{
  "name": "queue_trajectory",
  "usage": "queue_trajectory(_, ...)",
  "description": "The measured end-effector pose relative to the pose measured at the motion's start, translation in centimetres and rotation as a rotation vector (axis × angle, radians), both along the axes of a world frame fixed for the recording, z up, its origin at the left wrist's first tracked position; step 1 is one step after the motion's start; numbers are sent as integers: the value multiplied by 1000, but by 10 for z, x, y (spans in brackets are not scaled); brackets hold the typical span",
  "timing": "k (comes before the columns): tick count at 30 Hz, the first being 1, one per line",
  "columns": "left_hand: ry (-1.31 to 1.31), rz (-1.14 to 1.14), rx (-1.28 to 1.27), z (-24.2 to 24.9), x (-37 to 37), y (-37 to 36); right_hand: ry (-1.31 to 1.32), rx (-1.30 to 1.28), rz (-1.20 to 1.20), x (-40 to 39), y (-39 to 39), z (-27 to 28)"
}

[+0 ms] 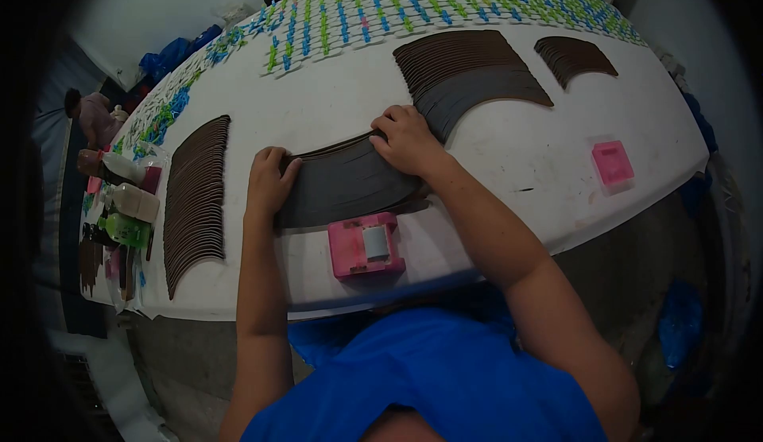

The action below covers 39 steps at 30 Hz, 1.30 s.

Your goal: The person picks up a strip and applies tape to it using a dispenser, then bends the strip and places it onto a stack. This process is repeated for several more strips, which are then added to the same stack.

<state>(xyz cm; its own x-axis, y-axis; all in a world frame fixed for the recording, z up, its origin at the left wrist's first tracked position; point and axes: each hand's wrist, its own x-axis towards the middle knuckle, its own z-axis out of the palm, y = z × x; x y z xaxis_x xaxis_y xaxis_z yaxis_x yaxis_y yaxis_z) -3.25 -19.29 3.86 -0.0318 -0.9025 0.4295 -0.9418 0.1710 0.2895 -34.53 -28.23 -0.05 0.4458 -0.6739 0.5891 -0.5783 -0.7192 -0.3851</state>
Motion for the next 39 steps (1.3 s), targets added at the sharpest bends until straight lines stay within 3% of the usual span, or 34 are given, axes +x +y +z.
queue_trajectory(8, 38, 40, 44, 3, 0, 4, 10, 46, -3, -2, 3, 3)
queue_trajectory(11, 48, 17, -21, -5, 8, 9, -68, -63, 24, -1, 1, 5)
queue_trajectory(18, 203, 95, -81, 5, 13, 84, -246, -133, 140, -12, 31, 61)
queue_trajectory(20, 232, 109, -91, 3, 7, 109, -454, 8, 281, -16, 48, 87)
queue_trajectory(24, 235, 80, -113, -17, 3, 130, -552, -44, 723, -19, 139, 178)
queue_trajectory(28, 31, 51, -130, -13, -7, 131, -338, -65, 1165, -36, 223, 240)
queue_trajectory(32, -18, 106, -80, -8, -3, 138, -406, 24, 1302, -18, 241, 218)
queue_trajectory(36, 53, 88, -39, -14, -10, 127, -275, 59, 1217, -61, 252, 224)
queue_trajectory(39, 18, 86, -70, -17, -7, 130, -288, 42, 1369, -43, 248, 220)
